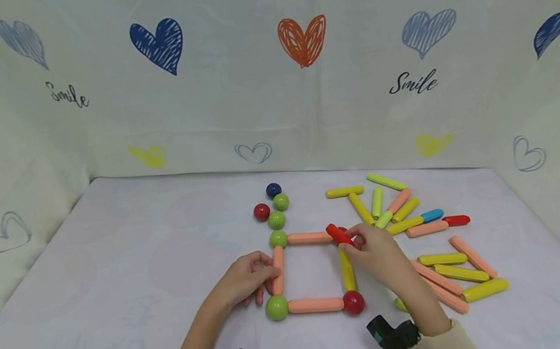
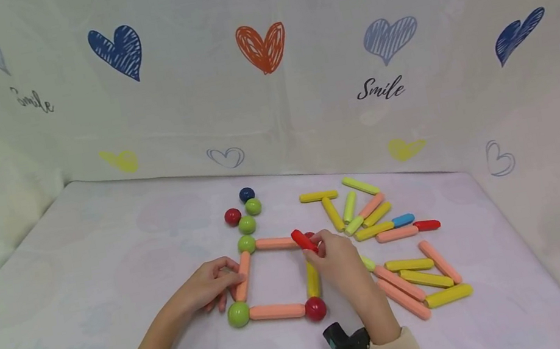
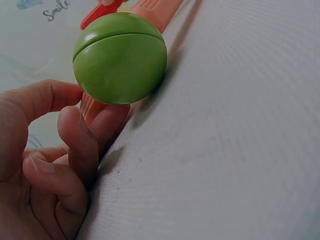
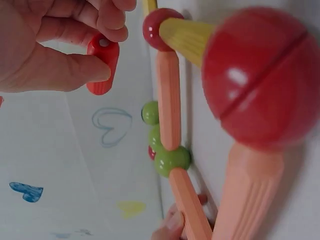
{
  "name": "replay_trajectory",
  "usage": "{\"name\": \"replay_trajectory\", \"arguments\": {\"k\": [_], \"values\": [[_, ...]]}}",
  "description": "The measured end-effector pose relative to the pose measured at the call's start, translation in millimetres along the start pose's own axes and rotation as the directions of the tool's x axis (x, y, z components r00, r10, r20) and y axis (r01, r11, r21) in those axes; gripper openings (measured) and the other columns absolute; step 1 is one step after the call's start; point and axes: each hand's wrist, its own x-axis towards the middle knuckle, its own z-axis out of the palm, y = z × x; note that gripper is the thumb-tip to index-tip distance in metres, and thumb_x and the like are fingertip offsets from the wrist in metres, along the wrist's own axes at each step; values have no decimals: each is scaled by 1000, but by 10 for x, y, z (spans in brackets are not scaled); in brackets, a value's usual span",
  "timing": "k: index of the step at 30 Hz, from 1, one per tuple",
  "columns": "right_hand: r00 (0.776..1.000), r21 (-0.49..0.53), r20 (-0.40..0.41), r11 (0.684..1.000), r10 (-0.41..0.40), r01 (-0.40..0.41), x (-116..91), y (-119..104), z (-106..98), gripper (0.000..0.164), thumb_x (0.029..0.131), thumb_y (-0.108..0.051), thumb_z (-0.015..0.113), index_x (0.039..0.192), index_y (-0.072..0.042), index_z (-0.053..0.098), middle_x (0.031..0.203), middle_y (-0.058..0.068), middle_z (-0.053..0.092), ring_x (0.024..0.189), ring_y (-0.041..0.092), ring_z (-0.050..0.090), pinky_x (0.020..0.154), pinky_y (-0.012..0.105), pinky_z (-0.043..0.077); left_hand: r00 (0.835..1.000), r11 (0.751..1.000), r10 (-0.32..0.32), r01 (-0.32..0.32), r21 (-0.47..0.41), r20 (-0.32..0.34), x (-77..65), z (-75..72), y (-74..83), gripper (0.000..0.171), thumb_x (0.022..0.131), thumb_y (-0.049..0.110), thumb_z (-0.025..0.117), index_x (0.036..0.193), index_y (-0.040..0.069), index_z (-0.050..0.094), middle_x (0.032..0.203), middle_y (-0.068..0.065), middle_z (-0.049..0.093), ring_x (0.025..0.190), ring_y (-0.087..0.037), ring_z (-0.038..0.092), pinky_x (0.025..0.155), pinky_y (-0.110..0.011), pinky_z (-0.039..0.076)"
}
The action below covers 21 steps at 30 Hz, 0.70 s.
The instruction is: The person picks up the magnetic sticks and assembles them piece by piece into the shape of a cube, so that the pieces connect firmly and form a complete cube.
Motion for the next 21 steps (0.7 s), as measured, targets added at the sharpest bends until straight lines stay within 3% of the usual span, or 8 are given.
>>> {"name": "replay_trajectory", "arguments": {"k": [4, 8, 15, 21], "values": [[1000, 13, 27, 1000, -8, 8, -38, -110, 147, 31, 85, -14, 66, 112, -2, 59, 71, 5, 51, 55, 13, 43, 50, 19, 36, 1000, 1000, -12, 12, 12, -6, 5, 3, -1, 21, 88, 24, 59, 100, 7, 55, 58, 1, 59, 37, -8, 41, 37, -18, 28], [997, 61, 29, 996, -65, 63, -70, -178, 297, 29, 85, -10, 65, 112, -1, 60, 67, 5, 50, 51, 13, 42, 46, 20, 34, 999, 999, -29, 30, 20, -16, 7, 8, 2, 21, 88, 24, 60, 100, 8, 56, 59, 0, 60, 38, -9, 42, 38, -18, 28], [989, 74, -70, 988, -130, 135, -96, -245, 493, 25, 84, -13, 67, 106, 0, 63, 77, 5, 62, 67, 12, 51, 59, 21, 46, 1000, 1000, -19, 19, 20, -15, -4, 4, 0, 20, 88, 24, 59, 99, 8, 56, 57, 1, 59, 37, -9, 41, 37, -18, 28], [986, 69, -101, 987, -136, 143, -71, -279, 580, 25, 84, -11, 67, 107, -1, 64, 75, 3, 59, 65, 12, 49, 55, 18, 43, 1000, 1000, 5, -5, 14, 2, -2, 0, 1, 21, 88, 24, 59, 99, 7, 56, 57, 1, 58, 37, -9, 41, 37, -19, 29]]}}
